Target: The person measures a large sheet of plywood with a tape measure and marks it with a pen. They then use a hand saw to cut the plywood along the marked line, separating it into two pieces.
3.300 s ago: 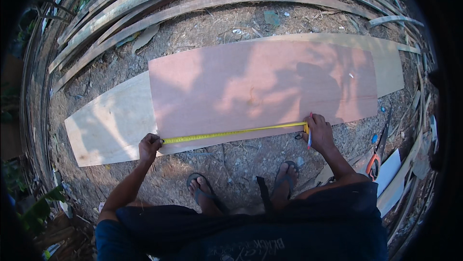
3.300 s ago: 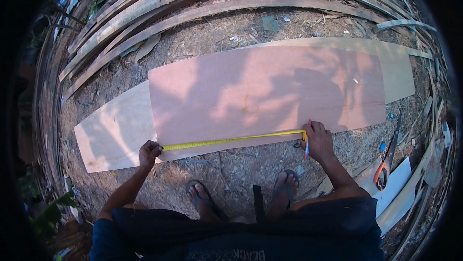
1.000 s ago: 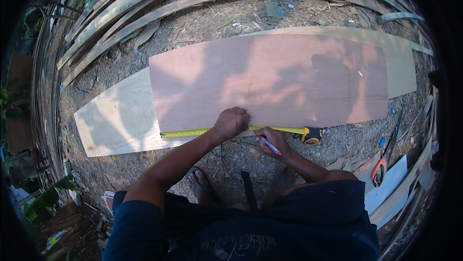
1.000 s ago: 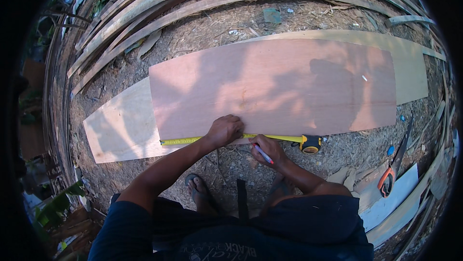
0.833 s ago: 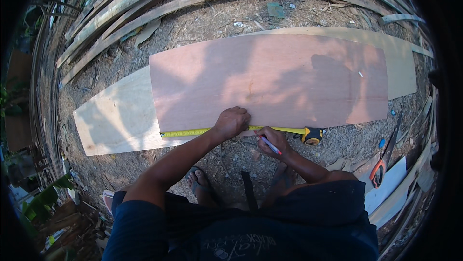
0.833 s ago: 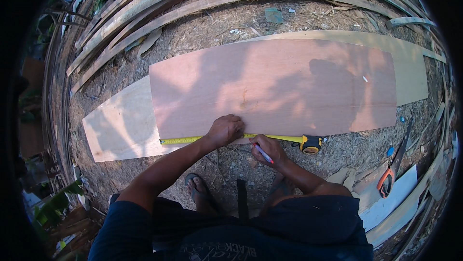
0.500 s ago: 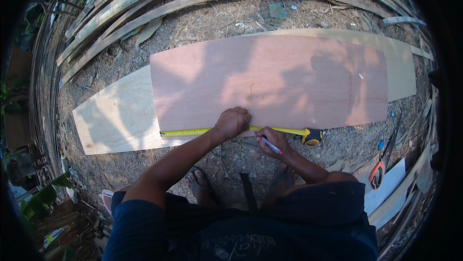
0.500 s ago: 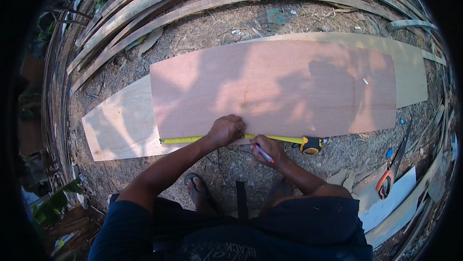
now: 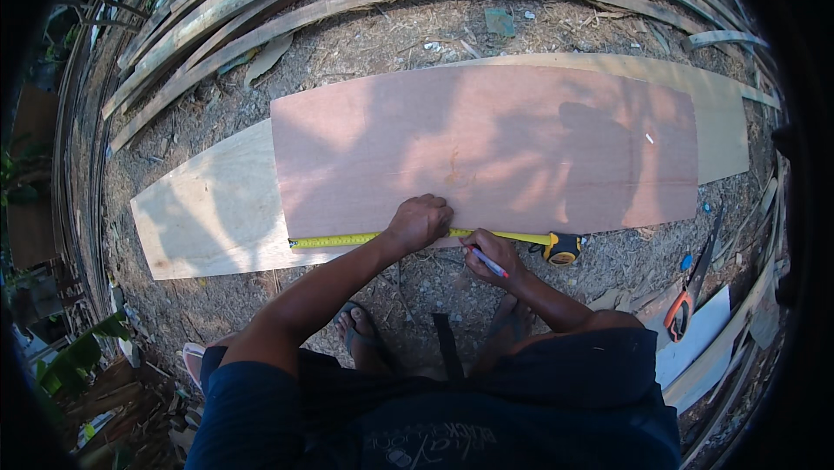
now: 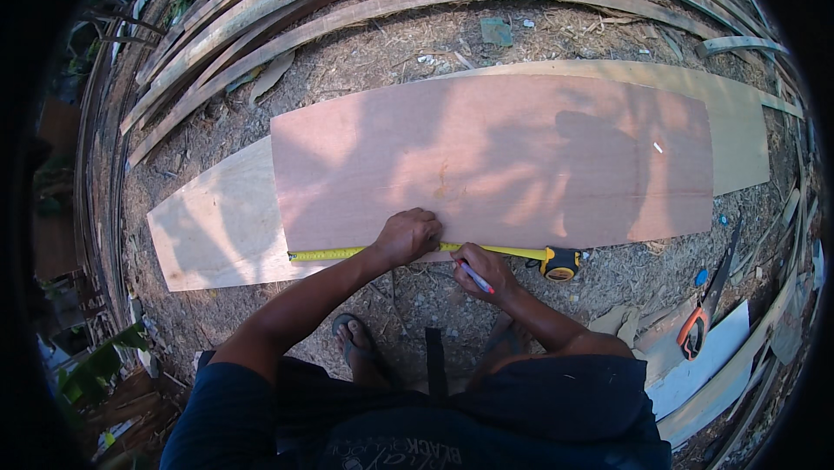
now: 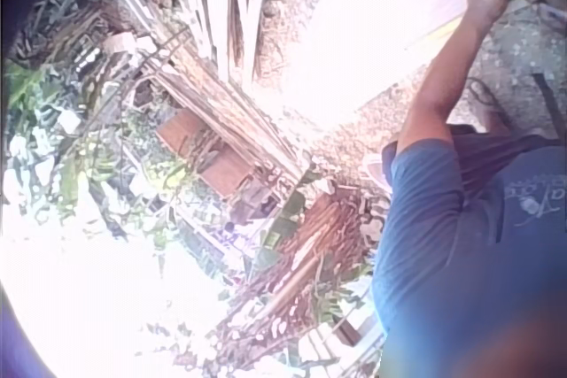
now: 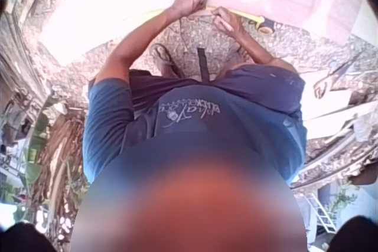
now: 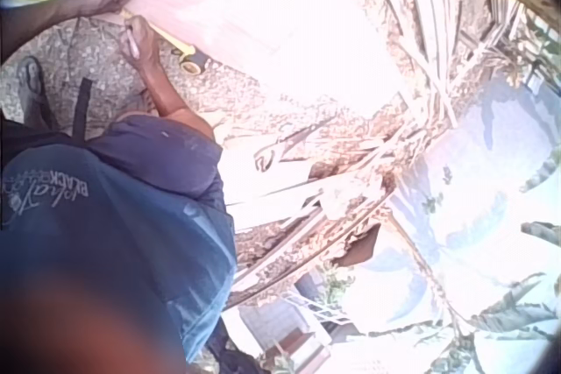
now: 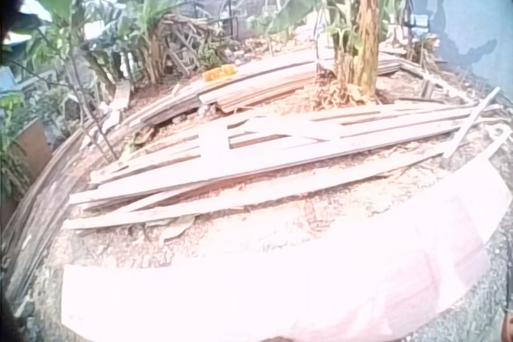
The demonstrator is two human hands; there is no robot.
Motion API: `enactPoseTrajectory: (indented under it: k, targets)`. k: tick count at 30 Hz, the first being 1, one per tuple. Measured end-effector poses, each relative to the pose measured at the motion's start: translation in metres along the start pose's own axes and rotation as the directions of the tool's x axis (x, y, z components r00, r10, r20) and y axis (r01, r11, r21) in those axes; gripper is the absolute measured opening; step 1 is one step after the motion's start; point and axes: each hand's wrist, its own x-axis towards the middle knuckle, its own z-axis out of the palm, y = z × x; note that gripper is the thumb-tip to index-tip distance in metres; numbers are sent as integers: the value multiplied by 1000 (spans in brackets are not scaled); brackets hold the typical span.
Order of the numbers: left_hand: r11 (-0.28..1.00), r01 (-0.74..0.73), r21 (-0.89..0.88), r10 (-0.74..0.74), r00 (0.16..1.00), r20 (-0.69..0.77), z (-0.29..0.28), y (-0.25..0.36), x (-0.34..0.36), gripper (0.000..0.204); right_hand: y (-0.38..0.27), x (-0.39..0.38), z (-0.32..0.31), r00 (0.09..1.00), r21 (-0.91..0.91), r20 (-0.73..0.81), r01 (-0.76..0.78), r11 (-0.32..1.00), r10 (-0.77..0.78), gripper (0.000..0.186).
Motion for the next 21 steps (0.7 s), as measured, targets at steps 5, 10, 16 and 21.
enactPoseTrajectory:
  k: [5, 10, 16, 21]
  targets:
    - [1000, -2, 6, 2, 1000, -9, 2, -1, 0, 13, 0, 1, 2, 1000, 30, -6, -14, 999, 14, 17]
    - [1000, 6, 10, -6, 1000, 3, 2, 0, 1, 13, -1, -2, -7, 999, 7, -28, -29, 1000, 29, 21]
    - [1000, 8, -13, -8, 1000, 3, 1, 0, 1, 12, -6, -40, -66, 973, -516, -210, -190, 835, 92, 51]
    - [1000, 26, -10, -25, 998, 51, -6, 7, 0, 12, -7, -75, -88, 904, -761, -260, -408, 505, 339, 74]
